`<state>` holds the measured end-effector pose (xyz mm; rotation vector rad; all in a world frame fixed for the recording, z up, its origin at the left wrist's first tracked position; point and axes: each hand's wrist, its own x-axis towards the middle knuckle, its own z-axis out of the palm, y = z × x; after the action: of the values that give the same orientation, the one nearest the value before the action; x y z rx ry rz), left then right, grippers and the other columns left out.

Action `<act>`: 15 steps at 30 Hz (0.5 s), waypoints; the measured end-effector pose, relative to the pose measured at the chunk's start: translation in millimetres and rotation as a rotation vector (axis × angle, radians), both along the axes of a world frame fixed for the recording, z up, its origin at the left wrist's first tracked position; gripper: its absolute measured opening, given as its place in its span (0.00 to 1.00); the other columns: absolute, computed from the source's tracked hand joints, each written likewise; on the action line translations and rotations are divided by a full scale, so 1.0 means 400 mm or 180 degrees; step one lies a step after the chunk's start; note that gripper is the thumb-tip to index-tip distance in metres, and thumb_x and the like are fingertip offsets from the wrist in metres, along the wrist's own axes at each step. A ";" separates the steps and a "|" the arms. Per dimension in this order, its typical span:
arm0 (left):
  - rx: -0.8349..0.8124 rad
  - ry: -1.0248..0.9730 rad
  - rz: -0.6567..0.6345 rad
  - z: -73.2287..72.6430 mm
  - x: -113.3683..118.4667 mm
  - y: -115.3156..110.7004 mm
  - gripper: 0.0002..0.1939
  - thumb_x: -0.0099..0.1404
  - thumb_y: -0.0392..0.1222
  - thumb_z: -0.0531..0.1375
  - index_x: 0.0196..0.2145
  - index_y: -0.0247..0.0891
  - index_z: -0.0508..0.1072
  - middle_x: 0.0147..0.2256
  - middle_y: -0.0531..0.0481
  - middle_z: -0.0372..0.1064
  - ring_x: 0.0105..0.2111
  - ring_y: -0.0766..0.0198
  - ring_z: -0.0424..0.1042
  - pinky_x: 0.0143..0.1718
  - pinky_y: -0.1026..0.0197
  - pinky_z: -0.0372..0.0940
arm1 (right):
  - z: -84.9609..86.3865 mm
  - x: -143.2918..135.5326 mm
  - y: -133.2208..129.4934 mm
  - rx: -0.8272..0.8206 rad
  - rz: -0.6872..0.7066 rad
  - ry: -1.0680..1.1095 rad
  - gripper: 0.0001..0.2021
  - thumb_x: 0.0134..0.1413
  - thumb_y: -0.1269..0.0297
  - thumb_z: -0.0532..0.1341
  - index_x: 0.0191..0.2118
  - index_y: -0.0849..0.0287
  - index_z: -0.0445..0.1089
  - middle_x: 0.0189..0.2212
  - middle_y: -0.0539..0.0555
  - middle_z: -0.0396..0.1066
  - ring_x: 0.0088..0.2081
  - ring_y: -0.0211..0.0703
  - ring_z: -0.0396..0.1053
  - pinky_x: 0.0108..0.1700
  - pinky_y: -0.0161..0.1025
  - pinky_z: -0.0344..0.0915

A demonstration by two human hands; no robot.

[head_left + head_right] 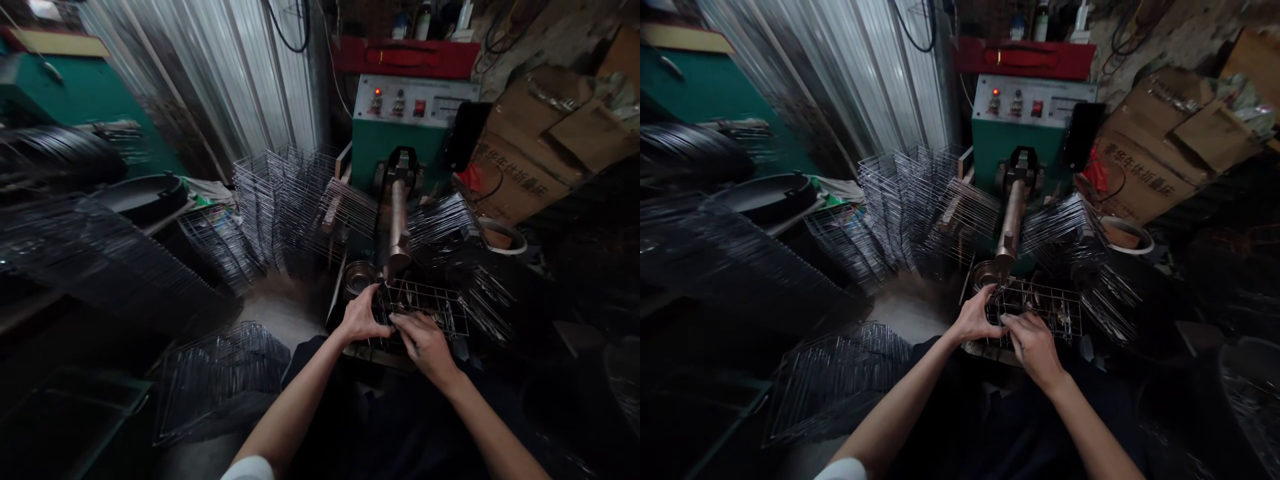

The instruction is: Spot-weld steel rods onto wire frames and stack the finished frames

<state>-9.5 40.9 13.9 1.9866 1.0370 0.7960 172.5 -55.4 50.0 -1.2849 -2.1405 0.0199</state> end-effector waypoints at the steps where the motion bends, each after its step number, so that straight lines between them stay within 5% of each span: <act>1: -0.0009 -0.0014 -0.0003 -0.001 0.001 0.001 0.56 0.41 0.51 0.73 0.65 0.44 0.55 0.61 0.44 0.64 0.59 0.43 0.67 0.60 0.43 0.63 | -0.001 0.000 0.000 -0.0004 -0.0006 0.0007 0.19 0.64 0.76 0.55 0.56 0.53 0.71 0.48 0.55 0.78 0.47 0.48 0.74 0.48 0.48 0.71; 15: -0.0110 -0.0061 0.0089 0.003 0.012 0.005 0.56 0.40 0.48 0.74 0.65 0.46 0.56 0.61 0.45 0.65 0.59 0.42 0.66 0.60 0.41 0.63 | -0.013 0.007 0.014 -0.0056 -0.0125 0.0020 0.18 0.65 0.75 0.55 0.54 0.53 0.73 0.48 0.56 0.77 0.48 0.50 0.75 0.49 0.50 0.70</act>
<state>-4.8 42.9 15.2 1.9358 1.0628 0.8053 175.2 -50.0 44.6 -1.3349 -2.1137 0.0263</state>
